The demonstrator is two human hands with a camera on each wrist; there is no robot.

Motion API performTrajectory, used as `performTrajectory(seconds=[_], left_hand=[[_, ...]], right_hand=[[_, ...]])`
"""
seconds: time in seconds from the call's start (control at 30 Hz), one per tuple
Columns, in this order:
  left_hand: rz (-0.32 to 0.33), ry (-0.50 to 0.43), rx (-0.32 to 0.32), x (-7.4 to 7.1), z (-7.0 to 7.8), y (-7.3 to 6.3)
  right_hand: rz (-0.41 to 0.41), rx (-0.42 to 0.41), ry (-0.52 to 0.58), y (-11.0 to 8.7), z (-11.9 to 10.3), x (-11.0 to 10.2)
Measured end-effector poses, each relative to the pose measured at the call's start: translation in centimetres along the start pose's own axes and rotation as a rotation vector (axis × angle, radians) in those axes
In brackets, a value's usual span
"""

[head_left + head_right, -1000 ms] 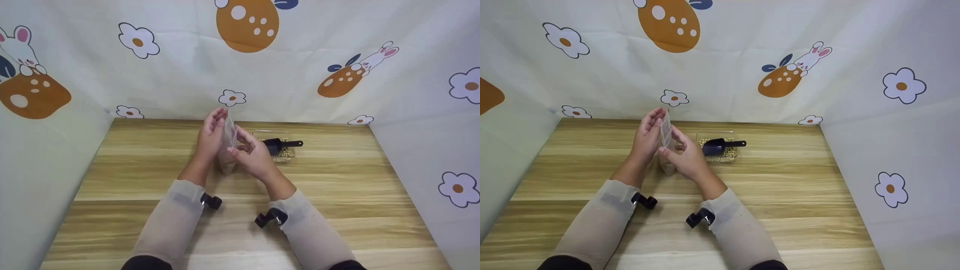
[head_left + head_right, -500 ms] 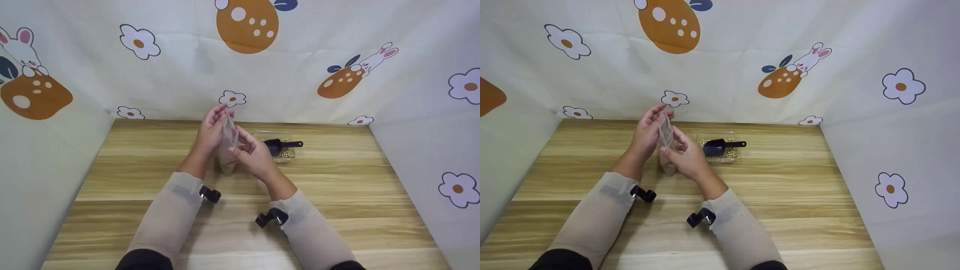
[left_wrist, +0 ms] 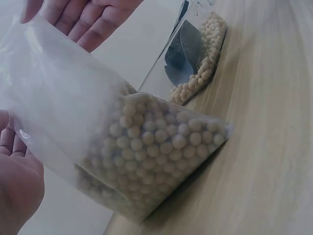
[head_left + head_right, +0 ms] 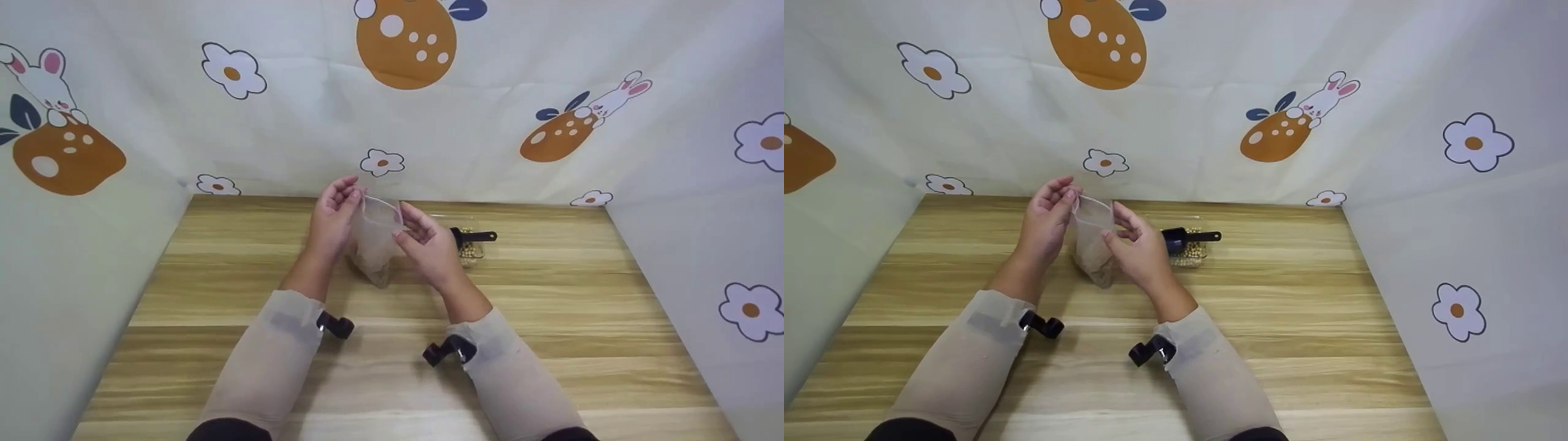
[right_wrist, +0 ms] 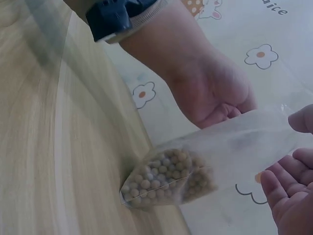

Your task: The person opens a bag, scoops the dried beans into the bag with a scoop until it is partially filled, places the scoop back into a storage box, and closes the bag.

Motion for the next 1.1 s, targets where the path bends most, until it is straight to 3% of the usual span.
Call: performTrajectory(seconds=[0.5, 0.67, 0.87, 1.1], left_hand=[[0.134, -0.096, 0.104, 0.4, -0.1, -3.1], [0.139, -0.12, 0.116, 0.6, -0.2, -3.7], [0.141, -0.111, 0.119, -0.1, -0.2, -3.9], [0.128, -0.159, 0.134, -0.8, -0.2, -3.9]], right_hand=[[0.134, 0.024, -0.054, 0.3, 0.5, -0.9], [0.155, 0.049, -0.052, 0.3, 0.6, -0.9], [0.169, 0.1, -0.025, 0.4, 0.7, -1.0], [0.201, 0.052, -0.023, 0.9, 0.9, -2.1]])
Point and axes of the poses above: each hand's wrist, its own y-axis towards the middle knuckle, its own x-axis out of the palm, z = x × y, the point moved 1 cm from there along y, towards the middle knuckle, and after that the axes turned 6 degrees about -y, right-handed, at the moved point
